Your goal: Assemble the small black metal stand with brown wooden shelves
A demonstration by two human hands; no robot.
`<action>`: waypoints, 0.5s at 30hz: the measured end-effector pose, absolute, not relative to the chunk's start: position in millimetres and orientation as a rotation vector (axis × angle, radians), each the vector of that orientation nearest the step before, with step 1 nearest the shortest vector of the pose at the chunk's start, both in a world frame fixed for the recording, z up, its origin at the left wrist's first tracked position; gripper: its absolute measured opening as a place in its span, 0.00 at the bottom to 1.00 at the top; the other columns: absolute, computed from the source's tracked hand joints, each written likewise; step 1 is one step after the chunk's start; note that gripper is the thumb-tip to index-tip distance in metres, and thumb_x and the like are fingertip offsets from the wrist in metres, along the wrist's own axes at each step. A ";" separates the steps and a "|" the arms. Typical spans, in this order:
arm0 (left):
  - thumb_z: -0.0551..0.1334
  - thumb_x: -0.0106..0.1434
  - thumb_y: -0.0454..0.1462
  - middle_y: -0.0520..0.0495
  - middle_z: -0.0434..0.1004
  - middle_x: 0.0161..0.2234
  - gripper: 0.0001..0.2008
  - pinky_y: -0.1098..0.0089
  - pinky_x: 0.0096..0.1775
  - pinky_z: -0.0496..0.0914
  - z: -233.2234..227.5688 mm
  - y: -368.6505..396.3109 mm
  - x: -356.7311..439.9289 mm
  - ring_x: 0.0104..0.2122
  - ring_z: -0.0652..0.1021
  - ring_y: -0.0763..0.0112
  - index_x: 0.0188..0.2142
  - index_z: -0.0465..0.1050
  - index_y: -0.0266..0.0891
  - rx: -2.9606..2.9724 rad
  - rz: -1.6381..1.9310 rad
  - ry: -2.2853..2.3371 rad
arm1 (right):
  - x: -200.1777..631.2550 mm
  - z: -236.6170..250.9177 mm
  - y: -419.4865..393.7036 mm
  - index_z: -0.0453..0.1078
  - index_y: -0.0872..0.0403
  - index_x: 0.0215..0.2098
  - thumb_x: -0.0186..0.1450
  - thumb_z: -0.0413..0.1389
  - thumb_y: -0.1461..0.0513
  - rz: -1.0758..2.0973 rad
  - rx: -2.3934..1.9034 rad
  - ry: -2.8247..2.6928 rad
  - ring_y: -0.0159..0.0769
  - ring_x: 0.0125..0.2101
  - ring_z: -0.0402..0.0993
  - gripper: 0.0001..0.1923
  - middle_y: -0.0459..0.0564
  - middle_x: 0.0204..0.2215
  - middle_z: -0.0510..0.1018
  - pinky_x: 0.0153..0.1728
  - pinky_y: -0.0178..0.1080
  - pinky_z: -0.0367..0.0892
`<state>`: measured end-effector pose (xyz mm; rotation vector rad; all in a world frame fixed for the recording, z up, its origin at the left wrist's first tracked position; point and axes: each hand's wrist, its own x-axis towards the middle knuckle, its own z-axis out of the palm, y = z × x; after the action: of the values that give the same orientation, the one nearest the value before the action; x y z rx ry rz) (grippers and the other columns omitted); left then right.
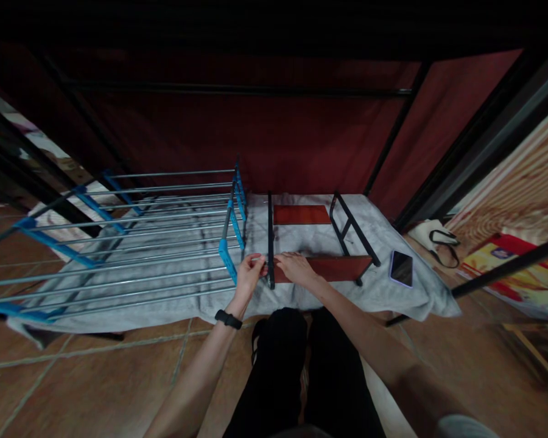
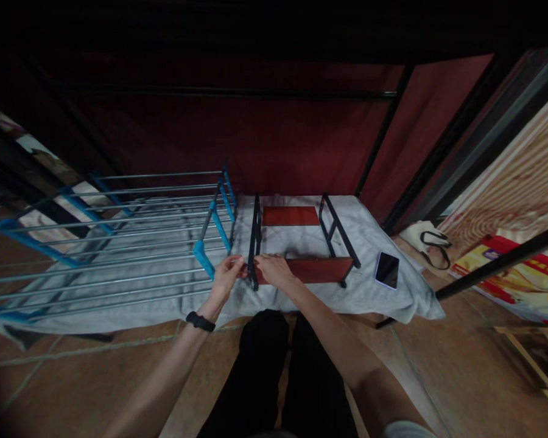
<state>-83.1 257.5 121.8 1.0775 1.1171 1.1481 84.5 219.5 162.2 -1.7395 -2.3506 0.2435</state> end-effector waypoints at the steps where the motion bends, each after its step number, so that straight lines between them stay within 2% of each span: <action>1: 0.71 0.50 0.46 0.51 0.75 0.22 0.18 0.74 0.24 0.69 120.9 257.5 -83.2 0.20 0.74 0.75 0.32 0.73 0.35 1.084 1.126 1.140 | 84.6 162.1 219.5 0.69 0.50 0.53 0.72 0.48 0.63 0.246 -1.746 -2.349 0.37 0.50 0.74 0.14 0.51 0.50 0.78 0.53 0.39 0.62; 5: 0.72 0.49 0.46 0.52 0.71 0.18 0.17 0.76 0.21 0.63 119.5 260.0 -82.8 0.17 0.71 0.76 0.26 0.71 0.36 1.145 1.094 1.159 | 85.4 161.6 219.8 0.69 0.50 0.54 0.72 0.47 0.63 0.252 -1.746 -2.351 0.37 0.51 0.74 0.14 0.51 0.50 0.78 0.53 0.39 0.62; 9: 0.74 0.44 0.44 0.53 0.74 0.20 0.18 0.74 0.25 0.68 121.7 259.2 -82.5 0.20 0.73 0.76 0.30 0.73 0.36 1.121 1.134 1.095 | 85.9 161.7 219.9 0.69 0.50 0.54 0.72 0.48 0.63 0.260 -1.733 -2.352 0.37 0.51 0.74 0.15 0.51 0.51 0.78 0.54 0.39 0.62; 12: 0.72 0.48 0.49 0.50 0.75 0.22 0.20 0.74 0.24 0.68 120.8 257.1 -83.7 0.19 0.73 0.75 0.31 0.74 0.35 1.099 1.125 1.115 | 85.7 161.7 219.7 0.69 0.50 0.54 0.72 0.47 0.63 0.246 -1.731 -2.357 0.37 0.51 0.74 0.15 0.51 0.50 0.78 0.53 0.39 0.62; 15: 0.71 0.49 0.51 0.51 0.71 0.18 0.21 0.76 0.20 0.62 118.9 258.3 -84.7 0.17 0.69 0.77 0.25 0.72 0.35 1.134 1.084 1.156 | 85.4 161.4 219.4 0.69 0.49 0.53 0.72 0.47 0.63 0.216 -1.739 -2.357 0.37 0.50 0.75 0.14 0.51 0.49 0.79 0.52 0.39 0.63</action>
<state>-84.7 258.3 118.9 1.1339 1.1556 1.0845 85.4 219.4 161.4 -1.7389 -2.3570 0.2159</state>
